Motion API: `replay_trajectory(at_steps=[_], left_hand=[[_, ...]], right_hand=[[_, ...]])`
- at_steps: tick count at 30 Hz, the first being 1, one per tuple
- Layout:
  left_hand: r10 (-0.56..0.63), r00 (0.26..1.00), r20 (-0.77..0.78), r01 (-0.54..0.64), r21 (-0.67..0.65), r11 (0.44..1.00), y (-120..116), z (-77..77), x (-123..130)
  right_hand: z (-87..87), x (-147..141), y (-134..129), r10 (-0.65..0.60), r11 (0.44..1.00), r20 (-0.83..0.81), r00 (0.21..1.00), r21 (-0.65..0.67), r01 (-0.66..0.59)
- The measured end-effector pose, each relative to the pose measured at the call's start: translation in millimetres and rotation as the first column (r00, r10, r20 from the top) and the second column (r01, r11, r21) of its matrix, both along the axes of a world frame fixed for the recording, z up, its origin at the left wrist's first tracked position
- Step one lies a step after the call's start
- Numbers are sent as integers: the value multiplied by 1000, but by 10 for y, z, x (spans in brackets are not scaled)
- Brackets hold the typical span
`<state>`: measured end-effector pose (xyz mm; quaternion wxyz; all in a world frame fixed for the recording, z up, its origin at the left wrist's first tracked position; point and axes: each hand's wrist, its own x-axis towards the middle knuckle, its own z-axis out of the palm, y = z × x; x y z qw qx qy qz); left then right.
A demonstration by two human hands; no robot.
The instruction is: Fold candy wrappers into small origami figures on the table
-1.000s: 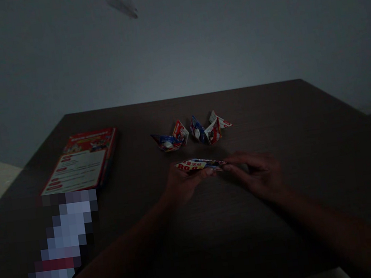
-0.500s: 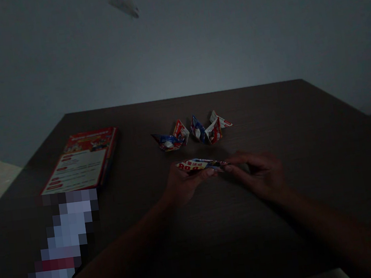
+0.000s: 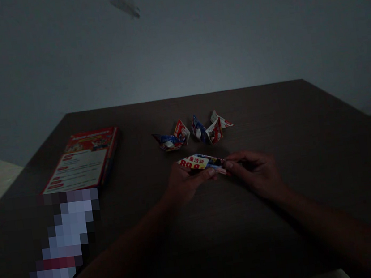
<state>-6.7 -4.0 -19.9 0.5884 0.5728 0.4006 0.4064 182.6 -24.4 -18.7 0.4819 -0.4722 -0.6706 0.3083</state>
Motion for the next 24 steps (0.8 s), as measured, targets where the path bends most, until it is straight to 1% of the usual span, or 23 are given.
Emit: replay_trajectory(at_steps=[5,9,12,17,20,24], left_hand=[[-43,999,13,42,26,999,18,-55,-9],[-23,999,-25,23,37,999,19,-54,-10],[-24,1000,13,23,9,1000,25,-66,2],[-3,972,236,25,-88,996,37,-151,21],[27,962,271,11,-136,991,35,-193,17],[85,958,275,-50,-134,990,34,-212,10]], right_hand=[[-9,11,-4,28,1000,13,1000,-4,-28],[1,17,7,140,989,-7,990,-45,-141],[-1,20,23,193,980,-38,980,-36,-194],[13,10,41,176,981,20,984,78,-177],[25,6,42,163,977,76,984,126,-171],[26,-4,46,146,975,99,984,151,-160]])
